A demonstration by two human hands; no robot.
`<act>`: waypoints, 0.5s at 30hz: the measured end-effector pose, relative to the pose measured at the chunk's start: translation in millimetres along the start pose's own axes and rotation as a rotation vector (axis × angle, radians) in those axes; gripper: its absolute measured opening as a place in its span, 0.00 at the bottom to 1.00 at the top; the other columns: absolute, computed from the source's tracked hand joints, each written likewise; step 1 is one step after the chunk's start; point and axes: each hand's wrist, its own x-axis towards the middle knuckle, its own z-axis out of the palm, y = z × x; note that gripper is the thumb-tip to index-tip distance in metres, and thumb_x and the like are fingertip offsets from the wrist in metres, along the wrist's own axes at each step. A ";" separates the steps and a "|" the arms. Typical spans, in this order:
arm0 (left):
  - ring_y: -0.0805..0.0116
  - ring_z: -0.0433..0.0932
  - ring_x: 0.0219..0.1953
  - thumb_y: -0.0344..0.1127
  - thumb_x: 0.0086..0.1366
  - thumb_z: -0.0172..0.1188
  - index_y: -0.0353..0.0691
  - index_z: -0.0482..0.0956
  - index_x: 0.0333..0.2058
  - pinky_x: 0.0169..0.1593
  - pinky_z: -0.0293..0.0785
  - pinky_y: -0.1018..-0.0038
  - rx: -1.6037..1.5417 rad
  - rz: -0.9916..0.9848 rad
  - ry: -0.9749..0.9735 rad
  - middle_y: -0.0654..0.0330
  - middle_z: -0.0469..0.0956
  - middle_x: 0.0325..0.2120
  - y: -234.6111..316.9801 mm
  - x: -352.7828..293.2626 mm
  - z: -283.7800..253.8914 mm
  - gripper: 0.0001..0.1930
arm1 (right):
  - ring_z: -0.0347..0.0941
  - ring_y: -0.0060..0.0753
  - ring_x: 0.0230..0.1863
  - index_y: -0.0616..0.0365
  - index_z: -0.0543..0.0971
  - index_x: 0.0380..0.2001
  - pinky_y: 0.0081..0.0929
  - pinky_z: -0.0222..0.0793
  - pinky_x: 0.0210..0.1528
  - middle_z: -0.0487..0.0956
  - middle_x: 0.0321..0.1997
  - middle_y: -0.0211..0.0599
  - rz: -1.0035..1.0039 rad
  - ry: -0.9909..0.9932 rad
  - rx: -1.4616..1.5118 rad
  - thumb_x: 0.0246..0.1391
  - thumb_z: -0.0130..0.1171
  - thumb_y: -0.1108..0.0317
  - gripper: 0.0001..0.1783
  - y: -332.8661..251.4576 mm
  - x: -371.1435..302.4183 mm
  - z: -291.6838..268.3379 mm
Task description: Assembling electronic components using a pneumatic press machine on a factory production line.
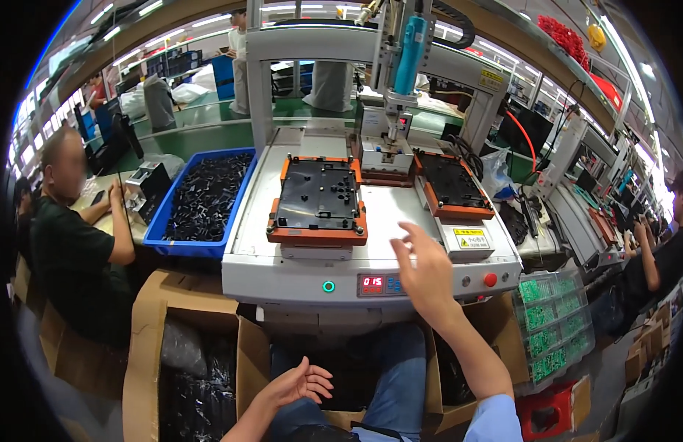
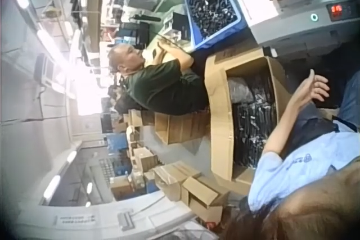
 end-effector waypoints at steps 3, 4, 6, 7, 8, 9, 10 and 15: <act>0.56 0.78 0.41 0.58 0.68 0.25 0.31 0.68 0.46 0.39 0.78 0.68 -0.008 0.006 -0.017 0.49 0.76 0.37 0.1 2.5 -0.3 0.34 | 0.72 0.47 0.37 0.58 0.63 0.53 0.36 0.66 0.41 0.74 0.38 0.49 0.107 -0.234 0.027 0.61 0.45 0.61 0.21 -25.3 31.7 25.1; 0.56 0.78 0.41 0.58 0.68 0.25 0.31 0.68 0.46 0.39 0.78 0.68 0.000 0.008 -0.024 0.49 0.76 0.37 2.2 3.6 2.6 0.34 | 0.72 0.47 0.37 0.58 0.63 0.53 0.36 0.66 0.41 0.74 0.38 0.49 0.103 -0.225 0.022 0.61 0.45 0.61 0.21 -19.2 33.6 34.0; 0.59 0.79 0.40 0.55 0.69 0.27 0.31 0.68 0.47 0.39 0.78 0.70 -0.002 0.024 -0.027 0.50 0.77 0.38 6.4 0.4 5.5 0.32 | 0.71 0.52 0.40 0.60 0.64 0.51 0.39 0.66 0.41 0.74 0.38 0.51 -0.146 -0.007 -0.177 0.61 0.41 0.63 0.18 -7.5 36.4 57.6; 0.59 0.79 0.40 0.55 0.69 0.27 0.31 0.68 0.47 0.39 0.78 0.70 -0.016 0.035 -0.035 0.50 0.77 0.38 5.0 -0.9 3.4 0.32 | 0.71 0.55 0.39 0.62 0.65 0.48 0.42 0.66 0.41 0.75 0.36 0.53 -0.123 0.009 -0.175 0.59 0.41 0.63 0.18 -9.5 38.7 61.8; 0.59 0.79 0.40 0.55 0.69 0.27 0.31 0.68 0.47 0.39 0.78 0.70 -0.019 0.046 -0.035 0.50 0.77 0.38 4.9 -2.5 1.3 0.32 | 0.71 0.55 0.39 0.62 0.65 0.48 0.42 0.66 0.41 0.75 0.36 0.53 -0.134 0.007 -0.173 0.59 0.41 0.63 0.18 -11.7 43.7 61.4; 0.59 0.79 0.40 0.55 0.69 0.28 0.31 0.68 0.47 0.39 0.78 0.70 -0.028 0.049 -0.036 0.50 0.77 0.38 5.2 -4.6 -0.2 0.32 | 0.72 0.55 0.38 0.61 0.65 0.49 0.43 0.66 0.41 0.76 0.33 0.53 -0.056 -0.149 -0.220 0.59 0.41 0.62 0.18 -14.7 50.9 56.3; 0.59 0.79 0.41 0.55 0.69 0.28 0.31 0.68 0.47 0.39 0.78 0.70 -0.039 0.051 -0.036 0.50 0.76 0.38 4.6 -7.2 -0.4 0.32 | 0.72 0.55 0.37 0.60 0.66 0.49 0.44 0.66 0.41 0.76 0.31 0.52 0.024 -0.306 -0.266 0.58 0.41 0.62 0.18 -20.9 58.9 50.2; 0.57 0.78 0.41 0.56 0.69 0.27 0.30 0.68 0.47 0.39 0.78 0.69 -0.029 0.019 -0.020 0.49 0.76 0.38 7.4 -7.5 3.4 0.32 | 0.73 0.55 0.42 0.58 0.74 0.41 0.44 0.66 0.44 0.78 0.36 0.53 0.186 -0.253 -0.322 0.57 0.44 0.47 0.25 0.4 139.9 72.9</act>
